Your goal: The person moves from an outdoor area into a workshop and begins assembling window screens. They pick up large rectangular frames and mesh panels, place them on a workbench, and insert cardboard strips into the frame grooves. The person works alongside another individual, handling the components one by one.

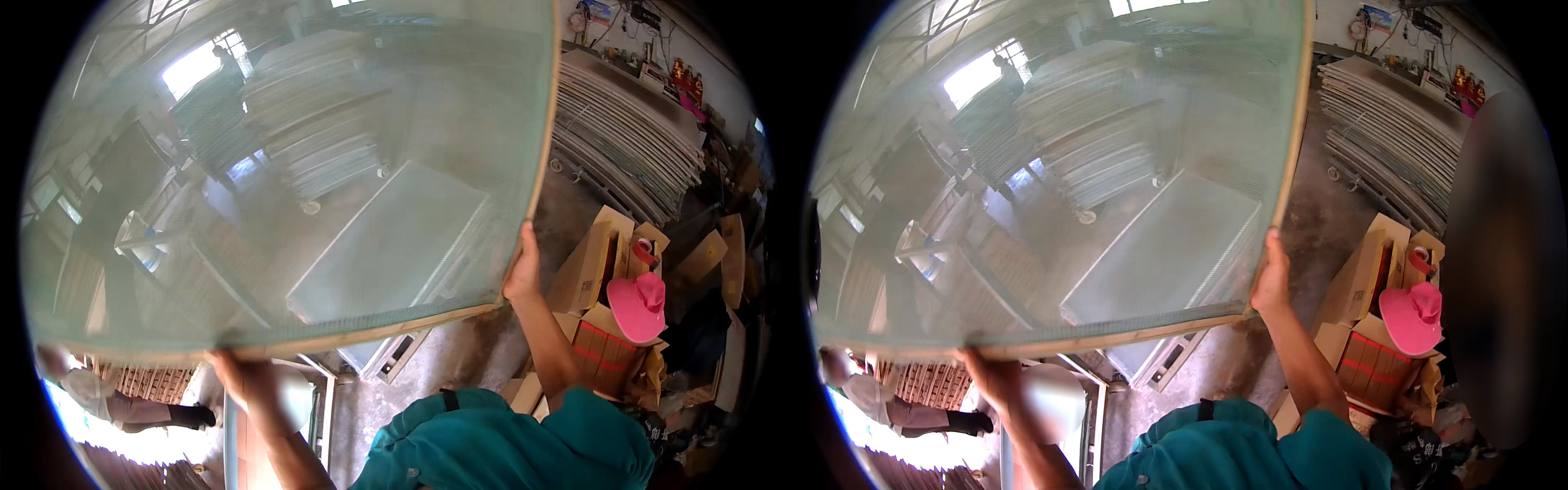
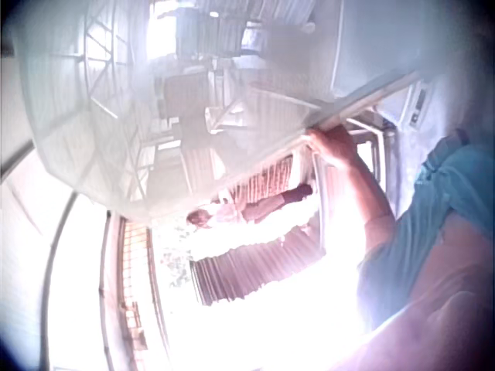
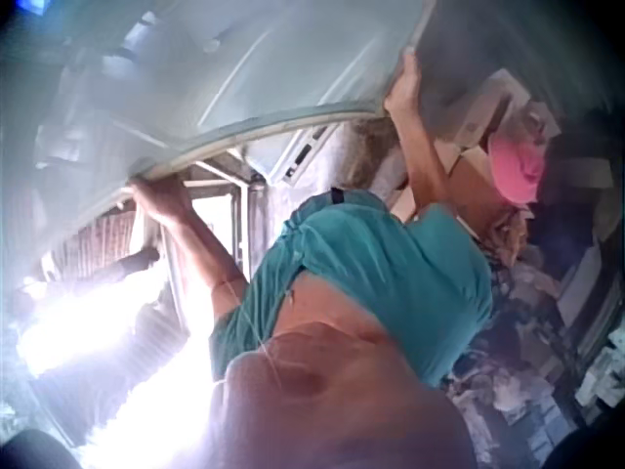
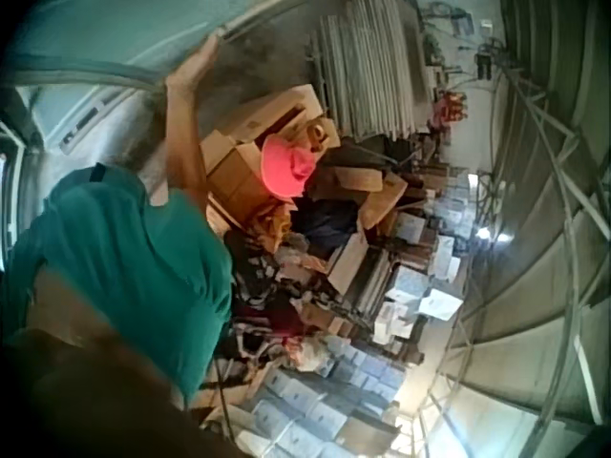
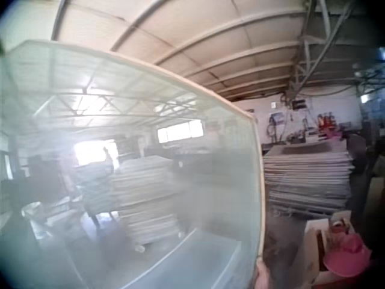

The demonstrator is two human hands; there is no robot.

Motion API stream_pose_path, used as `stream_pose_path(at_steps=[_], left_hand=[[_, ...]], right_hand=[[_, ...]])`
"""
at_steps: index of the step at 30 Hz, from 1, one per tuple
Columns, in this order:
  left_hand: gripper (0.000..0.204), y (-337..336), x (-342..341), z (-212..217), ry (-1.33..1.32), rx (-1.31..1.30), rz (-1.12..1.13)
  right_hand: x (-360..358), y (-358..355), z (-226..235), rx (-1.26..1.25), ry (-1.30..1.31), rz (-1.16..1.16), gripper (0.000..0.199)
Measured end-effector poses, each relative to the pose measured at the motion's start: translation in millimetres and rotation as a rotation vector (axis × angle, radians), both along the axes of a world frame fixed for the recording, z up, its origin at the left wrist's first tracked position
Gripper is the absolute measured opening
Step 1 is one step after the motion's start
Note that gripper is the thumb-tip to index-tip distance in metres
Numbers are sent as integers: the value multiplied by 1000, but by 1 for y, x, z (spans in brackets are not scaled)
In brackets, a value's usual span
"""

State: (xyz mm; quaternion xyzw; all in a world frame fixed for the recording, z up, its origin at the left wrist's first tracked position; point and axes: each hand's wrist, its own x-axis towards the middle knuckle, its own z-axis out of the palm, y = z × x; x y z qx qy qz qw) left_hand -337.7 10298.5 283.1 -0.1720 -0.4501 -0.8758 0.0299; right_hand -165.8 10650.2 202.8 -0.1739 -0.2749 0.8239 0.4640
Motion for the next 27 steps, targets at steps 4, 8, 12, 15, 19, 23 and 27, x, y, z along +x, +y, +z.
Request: stream_pose_path(at_steps=[4,8,12,15,19,23,27], left_hand=[[34,127,-25,15,-73,-245,-119],[47,204,-46,-10,-128,-326,-545],[53,287,-55,-52,-209,-425,-860],[55,329,-64,-109,-437,-443,-1015],[61,367,-67,-192,-868,-375,-1268],[54,389,-59,-237,-1250,-241,-1343],[53,399,-62,-272,-1577,-42,-1258]], right_hand=[[44,48,-7,-48,-116,-287,52],[79,75,-25,-13,-183,-450,58],[137,107,-43,58,-279,-624,61],[142,114,-27,83,-383,-706,58],[166,149,-20,309,-589,-679,49],[129,196,21,497,-840,-640,41],[57,256,51,704,-1133,-540,38]])
